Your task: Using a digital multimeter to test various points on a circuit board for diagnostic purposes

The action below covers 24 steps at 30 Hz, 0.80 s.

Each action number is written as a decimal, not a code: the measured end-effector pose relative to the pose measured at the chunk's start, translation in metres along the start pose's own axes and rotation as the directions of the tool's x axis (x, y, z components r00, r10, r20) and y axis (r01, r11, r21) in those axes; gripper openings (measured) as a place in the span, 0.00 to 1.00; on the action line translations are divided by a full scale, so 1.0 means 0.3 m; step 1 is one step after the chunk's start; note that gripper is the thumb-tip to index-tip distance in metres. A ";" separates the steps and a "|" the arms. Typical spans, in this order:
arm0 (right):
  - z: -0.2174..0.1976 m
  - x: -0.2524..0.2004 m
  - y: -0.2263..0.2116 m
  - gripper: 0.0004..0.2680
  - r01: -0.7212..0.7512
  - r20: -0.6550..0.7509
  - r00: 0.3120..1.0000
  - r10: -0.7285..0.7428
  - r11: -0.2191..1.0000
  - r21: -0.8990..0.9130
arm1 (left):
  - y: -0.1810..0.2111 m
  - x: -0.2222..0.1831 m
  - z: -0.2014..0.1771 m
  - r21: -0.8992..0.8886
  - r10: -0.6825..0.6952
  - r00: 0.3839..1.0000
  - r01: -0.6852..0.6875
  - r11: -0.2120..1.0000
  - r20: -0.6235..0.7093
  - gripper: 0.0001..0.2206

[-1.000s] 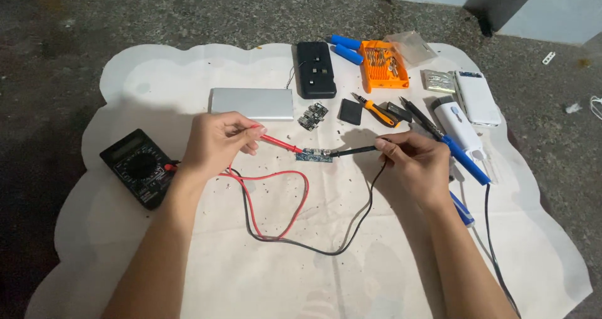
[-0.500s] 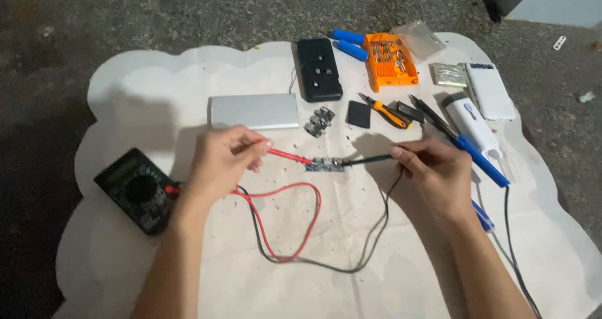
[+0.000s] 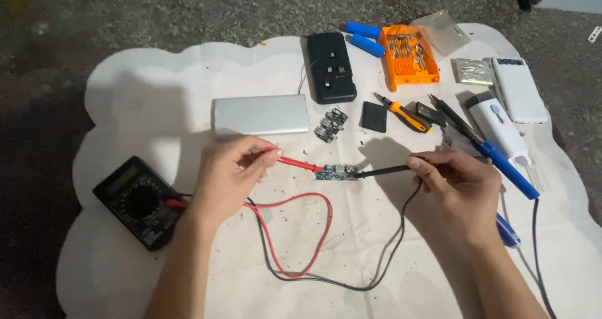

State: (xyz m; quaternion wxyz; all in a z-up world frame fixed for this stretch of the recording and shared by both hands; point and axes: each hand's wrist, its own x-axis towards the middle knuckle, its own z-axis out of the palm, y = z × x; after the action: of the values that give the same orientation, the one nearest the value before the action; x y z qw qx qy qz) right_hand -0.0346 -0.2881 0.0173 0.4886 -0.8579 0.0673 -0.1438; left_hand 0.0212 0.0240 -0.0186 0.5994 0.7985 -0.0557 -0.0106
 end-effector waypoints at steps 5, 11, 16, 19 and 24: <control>-0.004 -0.015 0.006 0.02 0.174 0.016 0.985 -0.174 0.985 -0.004 | 0.024 -0.006 0.009 0.214 0.214 0.977 -0.204 0.955 -0.023 0.05; 0.001 -0.010 0.051 0.03 0.330 -0.021 0.944 -0.330 0.940 0.084 | 0.039 -0.024 0.026 0.285 0.270 0.961 -0.242 0.928 -0.065 0.05; 0.013 0.000 0.093 0.04 0.348 -0.028 0.937 -0.348 0.928 0.134 | 0.046 -0.027 0.047 0.096 0.342 0.938 -0.335 0.937 -0.066 0.03; 0.011 -0.006 0.087 0.04 0.335 -0.048 0.942 -0.331 0.932 0.139 | 0.054 -0.026 0.054 0.125 0.343 0.937 -0.334 0.934 -0.061 0.03; 0.023 -0.004 0.099 0.03 0.264 -0.046 0.965 -0.260 0.952 0.157 | 0.044 -0.030 0.055 0.103 0.361 0.929 -0.352 0.930 -0.083 0.03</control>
State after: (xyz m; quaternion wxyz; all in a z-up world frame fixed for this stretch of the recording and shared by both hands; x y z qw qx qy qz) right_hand -0.0329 -0.2972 -0.0118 0.5323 -0.8150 -0.0529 -0.2227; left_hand 0.0097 0.0055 -0.0112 0.5581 0.7998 -0.1703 0.1411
